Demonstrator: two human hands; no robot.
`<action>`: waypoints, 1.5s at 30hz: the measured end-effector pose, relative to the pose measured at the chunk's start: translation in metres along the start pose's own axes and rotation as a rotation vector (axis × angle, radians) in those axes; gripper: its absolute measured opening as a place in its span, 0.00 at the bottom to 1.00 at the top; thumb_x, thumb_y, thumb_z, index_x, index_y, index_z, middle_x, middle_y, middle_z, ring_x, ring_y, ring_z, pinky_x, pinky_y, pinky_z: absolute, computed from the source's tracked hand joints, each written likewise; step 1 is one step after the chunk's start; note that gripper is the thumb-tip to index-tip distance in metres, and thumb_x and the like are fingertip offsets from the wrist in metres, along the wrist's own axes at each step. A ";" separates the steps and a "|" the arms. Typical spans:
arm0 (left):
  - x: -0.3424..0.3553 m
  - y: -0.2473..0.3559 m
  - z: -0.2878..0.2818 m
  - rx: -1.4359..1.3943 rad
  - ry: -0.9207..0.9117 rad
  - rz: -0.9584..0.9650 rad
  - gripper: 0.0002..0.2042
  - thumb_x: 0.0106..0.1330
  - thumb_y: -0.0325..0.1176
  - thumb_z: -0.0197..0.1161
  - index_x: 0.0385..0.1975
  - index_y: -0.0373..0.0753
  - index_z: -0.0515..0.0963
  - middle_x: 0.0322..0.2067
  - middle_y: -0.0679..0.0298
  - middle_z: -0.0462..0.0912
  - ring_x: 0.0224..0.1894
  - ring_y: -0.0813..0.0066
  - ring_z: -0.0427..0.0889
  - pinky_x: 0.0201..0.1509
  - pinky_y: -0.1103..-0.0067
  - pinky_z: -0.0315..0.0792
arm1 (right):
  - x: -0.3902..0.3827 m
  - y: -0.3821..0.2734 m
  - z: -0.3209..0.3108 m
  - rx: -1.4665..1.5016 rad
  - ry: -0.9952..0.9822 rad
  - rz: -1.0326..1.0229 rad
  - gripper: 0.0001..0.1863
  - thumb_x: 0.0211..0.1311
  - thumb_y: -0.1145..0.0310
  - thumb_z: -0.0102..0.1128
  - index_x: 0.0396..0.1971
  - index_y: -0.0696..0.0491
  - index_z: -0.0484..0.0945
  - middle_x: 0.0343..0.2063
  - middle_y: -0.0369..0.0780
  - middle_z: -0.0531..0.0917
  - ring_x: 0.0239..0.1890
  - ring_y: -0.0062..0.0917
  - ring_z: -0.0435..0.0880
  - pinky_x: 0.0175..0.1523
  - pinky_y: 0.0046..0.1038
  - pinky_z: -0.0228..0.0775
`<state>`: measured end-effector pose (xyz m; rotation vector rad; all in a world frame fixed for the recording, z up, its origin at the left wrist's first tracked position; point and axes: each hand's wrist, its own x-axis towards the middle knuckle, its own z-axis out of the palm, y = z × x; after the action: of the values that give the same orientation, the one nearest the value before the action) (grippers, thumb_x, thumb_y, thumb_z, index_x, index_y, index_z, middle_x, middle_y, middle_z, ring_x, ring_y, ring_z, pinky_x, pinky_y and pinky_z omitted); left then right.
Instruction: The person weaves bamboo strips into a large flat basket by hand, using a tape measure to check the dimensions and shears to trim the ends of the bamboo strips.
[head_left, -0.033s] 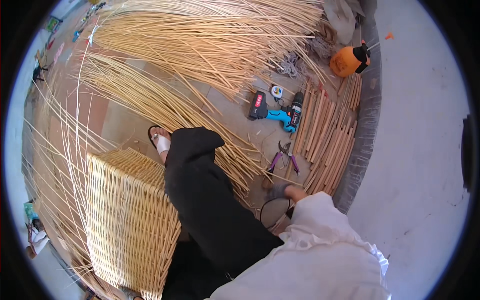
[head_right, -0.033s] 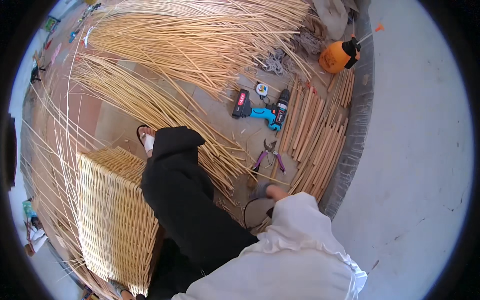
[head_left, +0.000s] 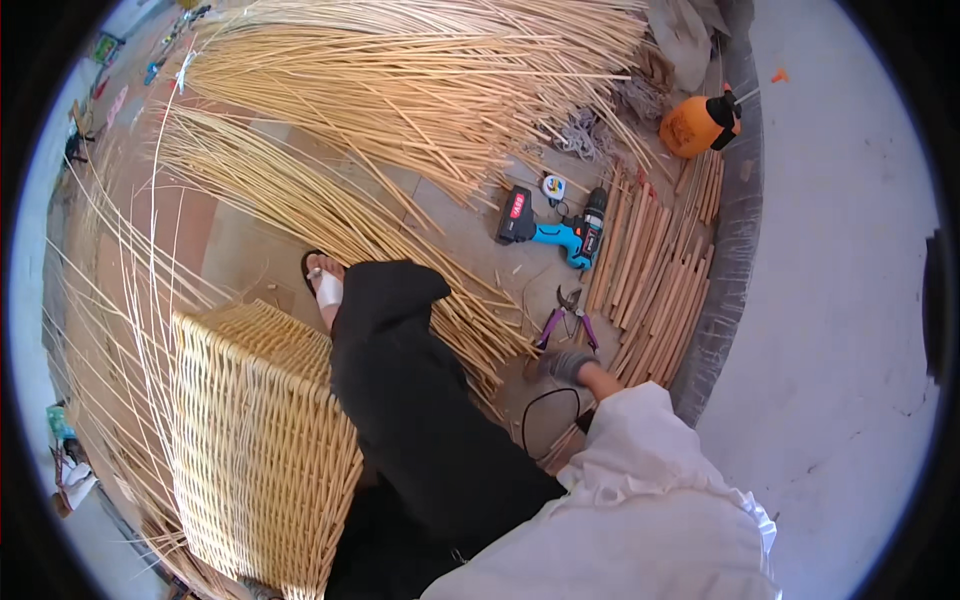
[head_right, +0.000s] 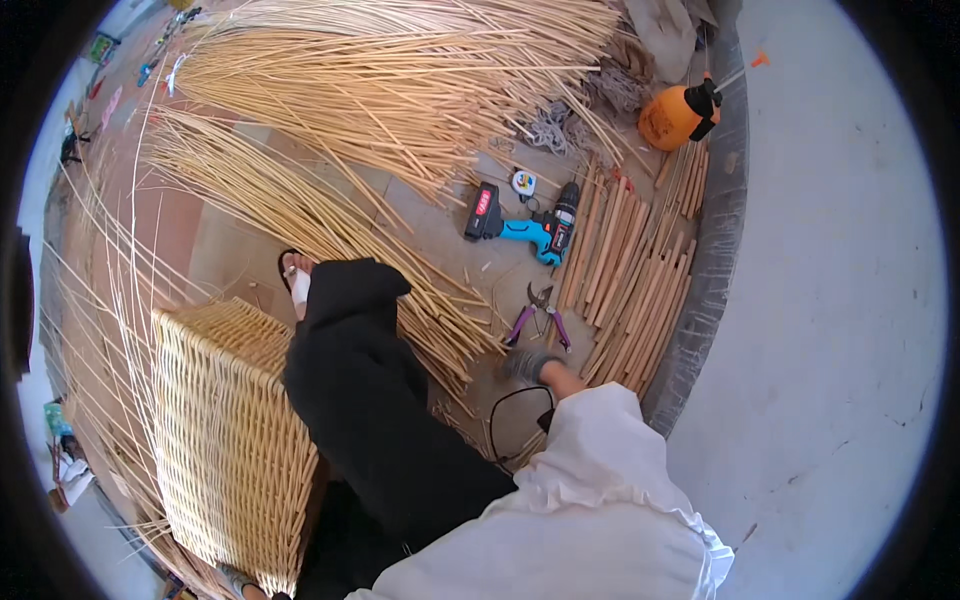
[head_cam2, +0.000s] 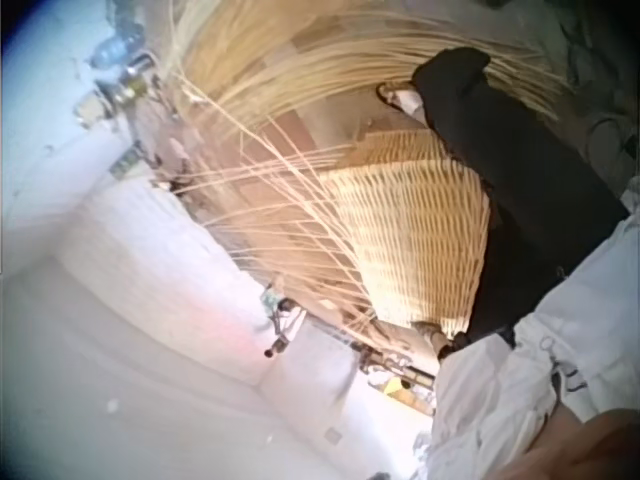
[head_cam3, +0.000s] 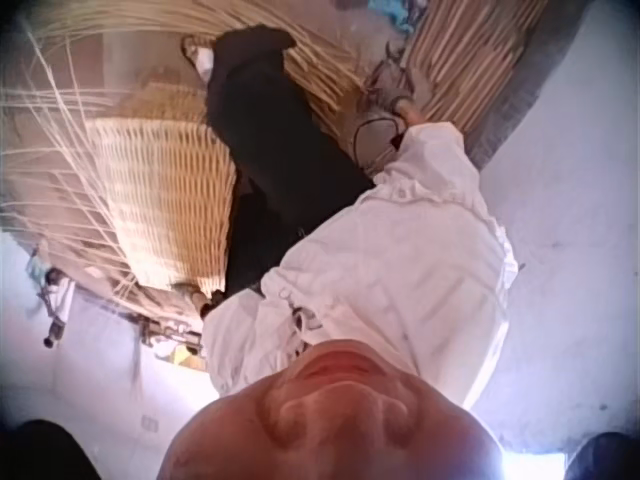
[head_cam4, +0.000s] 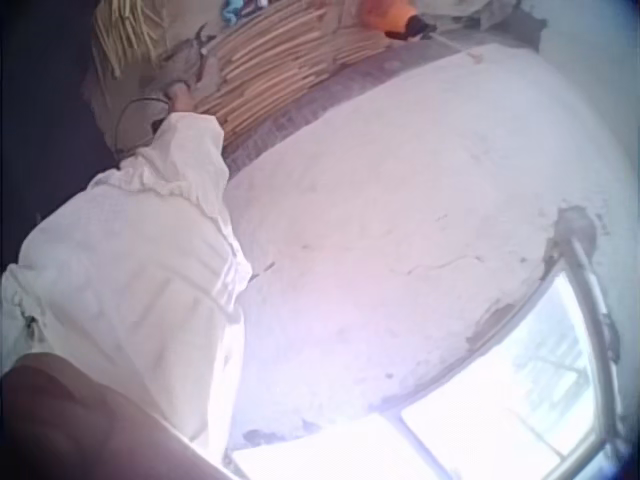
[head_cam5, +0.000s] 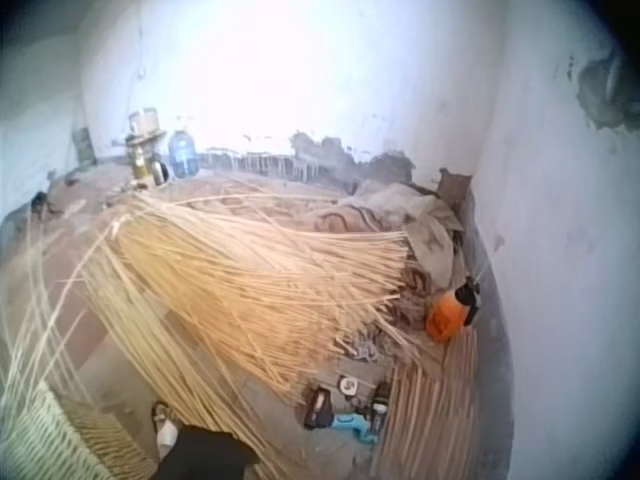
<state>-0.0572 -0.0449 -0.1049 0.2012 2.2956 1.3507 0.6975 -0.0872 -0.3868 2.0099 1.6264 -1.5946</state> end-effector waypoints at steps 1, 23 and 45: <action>-0.001 0.001 0.008 0.021 0.004 0.004 0.27 0.67 0.46 0.34 0.63 0.37 0.52 0.64 0.63 0.53 0.66 0.62 0.49 0.68 0.66 0.41 | 0.017 0.008 -0.026 -0.293 0.224 -0.093 0.16 0.54 0.58 0.52 0.35 0.53 0.78 0.35 0.45 0.81 0.38 0.37 0.79 0.41 0.33 0.70; -0.005 0.029 -0.046 -0.063 -0.038 -0.018 0.26 0.67 0.49 0.39 0.57 0.36 0.60 0.57 0.59 0.62 0.58 0.64 0.60 0.61 0.71 0.52 | 0.115 -0.046 -0.222 0.797 0.935 0.165 0.19 0.54 0.59 0.57 0.45 0.52 0.71 0.32 0.42 0.78 0.34 0.31 0.77 0.43 0.30 0.70; -0.108 -0.025 -0.015 0.301 0.297 0.371 0.20 0.59 0.46 0.57 0.40 0.34 0.75 0.34 0.51 0.79 0.38 0.56 0.77 0.43 0.69 0.69 | 0.026 -0.417 -0.140 0.947 0.430 -0.353 0.24 0.54 0.48 0.53 0.41 0.53 0.75 0.31 0.36 0.77 0.29 0.24 0.70 0.36 0.26 0.64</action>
<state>0.0335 -0.1068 -0.0857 0.5845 2.8166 1.2614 0.4665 0.1945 -0.1389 2.7589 1.5595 -2.5628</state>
